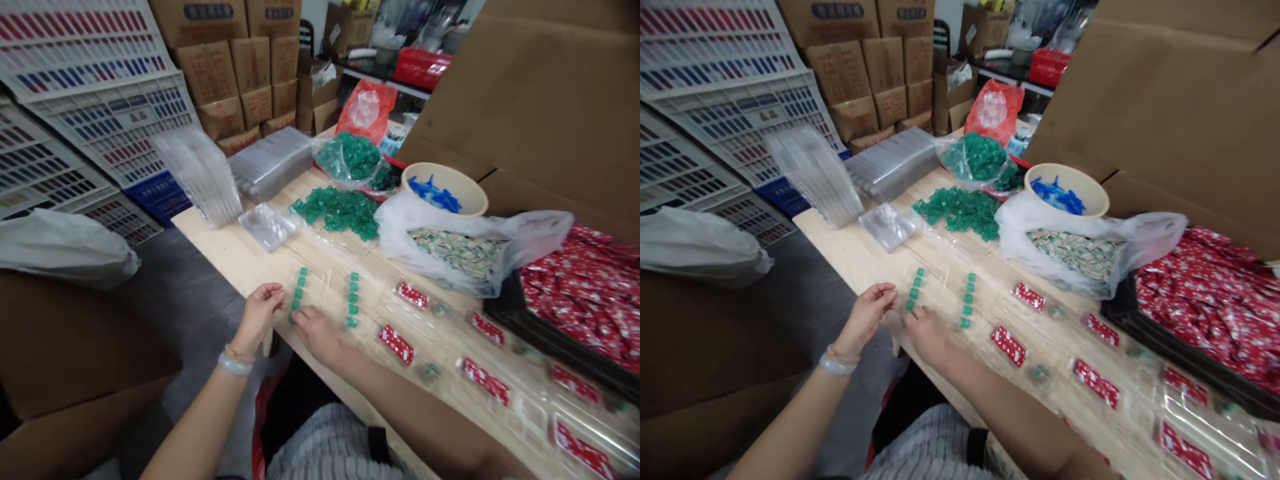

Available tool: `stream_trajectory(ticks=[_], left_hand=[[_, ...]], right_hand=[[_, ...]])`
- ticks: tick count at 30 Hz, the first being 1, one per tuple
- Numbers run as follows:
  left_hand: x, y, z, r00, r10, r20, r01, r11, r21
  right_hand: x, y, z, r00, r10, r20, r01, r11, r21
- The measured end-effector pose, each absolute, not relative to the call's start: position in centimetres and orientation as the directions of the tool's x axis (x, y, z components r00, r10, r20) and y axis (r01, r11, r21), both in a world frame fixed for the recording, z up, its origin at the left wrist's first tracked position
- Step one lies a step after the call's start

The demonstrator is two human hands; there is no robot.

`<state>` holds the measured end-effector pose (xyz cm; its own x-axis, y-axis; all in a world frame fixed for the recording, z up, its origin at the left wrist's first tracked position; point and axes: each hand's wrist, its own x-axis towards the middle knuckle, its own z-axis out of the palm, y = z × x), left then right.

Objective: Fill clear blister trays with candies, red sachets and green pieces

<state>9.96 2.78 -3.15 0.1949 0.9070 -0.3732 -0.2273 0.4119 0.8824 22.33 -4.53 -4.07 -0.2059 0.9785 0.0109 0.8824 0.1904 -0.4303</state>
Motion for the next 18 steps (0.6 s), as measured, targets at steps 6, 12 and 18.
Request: stream_trajectory(ticks=[6,12,18], left_hand=[[19.5,10.8,3.9,0.375,0.925,0.062,-0.113,-0.021,0.993],[36.0,18.7,11.3,0.434,0.862,0.26,-0.168,-0.206,0.964],[42.8,26.5,12.5,0.156,0.896,0.416,0.21,-0.442,0.872]], right_hand=[[27.0,-4.6,-2.0,-0.004,0.961,0.276,0.868,0.141,-0.477],[34.7,-6.0,0.9,0.222,0.906,0.361,0.831,0.018,-0.556],[36.7,-7.7,0.7,0.3,0.881,0.365,0.801,-0.025,-0.598]])
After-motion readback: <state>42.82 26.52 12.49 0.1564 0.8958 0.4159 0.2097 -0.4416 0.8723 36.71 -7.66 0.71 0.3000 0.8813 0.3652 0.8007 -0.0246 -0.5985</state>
